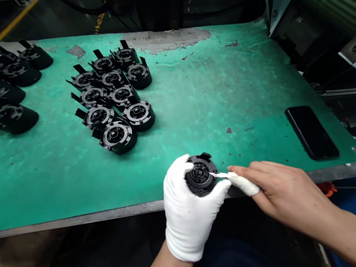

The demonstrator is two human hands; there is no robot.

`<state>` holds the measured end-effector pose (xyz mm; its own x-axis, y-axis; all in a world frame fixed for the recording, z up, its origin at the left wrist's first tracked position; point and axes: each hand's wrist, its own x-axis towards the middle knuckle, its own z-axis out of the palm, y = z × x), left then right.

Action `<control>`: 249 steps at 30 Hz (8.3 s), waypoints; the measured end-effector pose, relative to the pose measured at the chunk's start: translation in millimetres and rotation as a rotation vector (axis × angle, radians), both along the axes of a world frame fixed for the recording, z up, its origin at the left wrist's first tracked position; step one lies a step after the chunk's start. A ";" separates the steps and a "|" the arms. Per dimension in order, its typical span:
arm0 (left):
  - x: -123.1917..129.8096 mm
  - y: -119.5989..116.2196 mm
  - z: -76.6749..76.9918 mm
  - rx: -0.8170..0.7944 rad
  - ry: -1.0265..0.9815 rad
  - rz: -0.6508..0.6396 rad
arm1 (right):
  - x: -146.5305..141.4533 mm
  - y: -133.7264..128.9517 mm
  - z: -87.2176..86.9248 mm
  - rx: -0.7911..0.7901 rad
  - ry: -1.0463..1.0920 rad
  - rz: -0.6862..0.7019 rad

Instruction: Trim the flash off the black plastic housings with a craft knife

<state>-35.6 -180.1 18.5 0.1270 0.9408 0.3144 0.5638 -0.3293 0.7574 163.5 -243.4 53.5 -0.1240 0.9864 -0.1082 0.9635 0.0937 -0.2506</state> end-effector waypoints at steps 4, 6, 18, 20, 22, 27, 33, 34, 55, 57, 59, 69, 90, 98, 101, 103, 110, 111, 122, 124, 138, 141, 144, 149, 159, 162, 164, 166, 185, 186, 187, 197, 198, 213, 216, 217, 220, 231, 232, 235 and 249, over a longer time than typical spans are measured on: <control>1.1 -1.1 -1.6 -0.007 -0.012 0.012 | -1.4 0.7 0.4 -0.028 0.015 -0.031; 1.1 -0.9 -1.6 0.001 -0.008 0.008 | -0.6 -0.9 -0.3 -0.048 0.058 -0.009; -18.8 10.9 7.5 -0.084 0.049 -0.226 | 9.4 7.3 6.2 -0.002 0.219 0.013; -29.7 21.7 13.6 -0.173 0.098 -0.348 | 16.2 15.8 8.1 -0.032 0.178 0.079; -39.1 33.9 20.4 -0.250 0.138 -0.437 | 21.5 25.4 9.7 -0.070 0.130 0.155; -52.7 56.7 30.4 -0.332 0.181 -0.571 | 22.8 45.3 16.4 -0.144 0.078 0.306; -54.4 61.7 29.3 -0.340 0.144 -0.609 | 11.6 52.9 17.7 -0.126 0.003 0.356; -53.6 61.3 29.5 -0.339 0.133 -0.610 | 10.3 52.2 16.4 -0.114 -0.016 0.340; -20.4 -4.8 3.4 -0.086 -0.007 -0.237 | -10.3 -3.4 8.9 -0.248 0.388 0.143; -21.6 -4.2 2.5 -0.098 0.005 -0.225 | -11.3 -0.2 11.9 -0.280 0.413 0.157; -22.1 -3.7 2.2 -0.103 0.010 -0.222 | -10.4 1.7 14.6 -0.294 0.410 0.157; -22.3 -5.2 -0.9 -0.106 -0.017 -0.216 | -7.2 2.7 11.8 -0.304 0.380 0.173; -46.1 23.3 15.2 -0.168 0.102 -0.333 | 11.9 20.5 24.5 -0.278 0.342 0.243; -43.6 30.8 8.3 -0.170 0.063 -0.128 | 29.8 12.5 7.2 -0.167 0.353 0.093; -29.1 23.4 9.0 -0.141 0.116 -0.198 | 24.3 20.9 8.3 -0.170 0.326 0.095; -25.1 21.4 11.2 -0.140 0.118 -0.284 | 23.1 26.6 8.5 -0.174 0.293 0.127; -27.7 23.6 14.3 -0.155 0.127 -0.340 | 22.6 46.2 6.9 -0.140 0.100 0.265; -27.7 23.7 13.8 -0.161 0.126 -0.342 | 21.6 48.3 7.0 -0.111 0.076 0.257; -20.9 11.4 4.6 -0.181 0.086 -0.258 | 12.8 36.8 2.9 -0.055 0.062 0.141; -18.2 9.7 4.1 -0.165 0.083 -0.250 | 10.3 36.7 2.7 -0.052 0.038 0.122; -5.9 0.3 -2.2 -0.028 0.055 -0.128 | -2.5 28.9 -1.2 -0.045 0.068 0.054; -3.9 0.0 -1.5 -0.038 0.059 -0.111 | -5.8 29.7 0.0 -0.019 -0.005 0.047; 1.7 -1.7 -2.1 -0.005 0.054 -0.056 | -9.6 29.9 -0.2 0.031 -0.088 0.037; 9.4 -4.1 -5.4 0.071 0.066 0.014 | -13.9 27.8 -3.7 0.080 -0.129 0.009; 5.2 -4.3 -8.9 0.069 0.061 -0.009 | -13.7 24.0 -1.0 0.079 -0.160 0.025; 10.2 -5.4 -9.4 0.096 0.053 0.003 | -16.1 27.5 -3.9 0.098 -0.156 -0.021; 13.3 -5.8 -9.9 0.126 0.047 0.021 | -15.5 30.1 -5.9 0.088 -0.115 -0.044; 12.8 -4.8 -9.6 0.135 0.044 0.028 | -12.3 30.6 -6.2 0.058 -0.033 -0.037; -26.2 17.5 -0.2 -0.046 0.180 -0.360 | 0.3 23.3 17.3 -0.277 0.247 0.218; -26.9 19.5 0.3 -0.053 0.181 -0.381 | -0.4 25.3 19.4 -0.297 0.241 0.229; -27.8 21.6 1.2 -0.061 0.186 -0.404 | -0.7 27.0 21.1 -0.316 0.237 0.239; -34.1 35.7 11.1 -0.158 0.241 -0.570 | 8.0 28.9 17.5 -0.335 0.259 0.283; -34.2 37.7 12.7 -0.162 0.244 -0.600 | 7.5 30.5 19.3 -0.356 0.270 0.302; -34.1 48.3 20.0 -0.130 0.277 -0.706 | 4.7 50.6 33.0 -0.440 0.296 0.368; -33.8 41.3 15.9 -0.094 0.276 -0.658 | 7.5 50.7 34.6 -0.463 0.407 0.293; -33.1 36.0 12.5 -0.070 0.265 -0.598 | 6.9 45.9 31.6 -0.473 0.487 0.224; -28.6 14.3 -0.6 0.014 0.230 -0.307 | -5.8 17.4 14.4 -0.562 0.835 -0.132; -20.8 -6.0 -14.6 0.072 0.228 -0.067 | -105.3 -42.8 -16.7 -0.870 1.721 -0.748; -21.0 -5.9 -14.9 0.071 0.228 -0.066 | -106.5 -42.0 -15.2 -0.861 1.725 -0.746; -21.2 -6.8 -15.7 0.056 0.219 -0.059 | -105.0 -41.4 -12.7 -0.838 1.755 -0.705; -20.7 -5.6 -15.0 0.019 0.223 -0.051 | -106.4 -39.7 -18.8 -0.783 1.720 -0.627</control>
<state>-56.2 -185.8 3.5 0.2428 0.9254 0.2911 0.6989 -0.3750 0.6091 57.2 -283.2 34.7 -0.2685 0.7315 -0.6268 -0.4423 -0.6717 -0.5944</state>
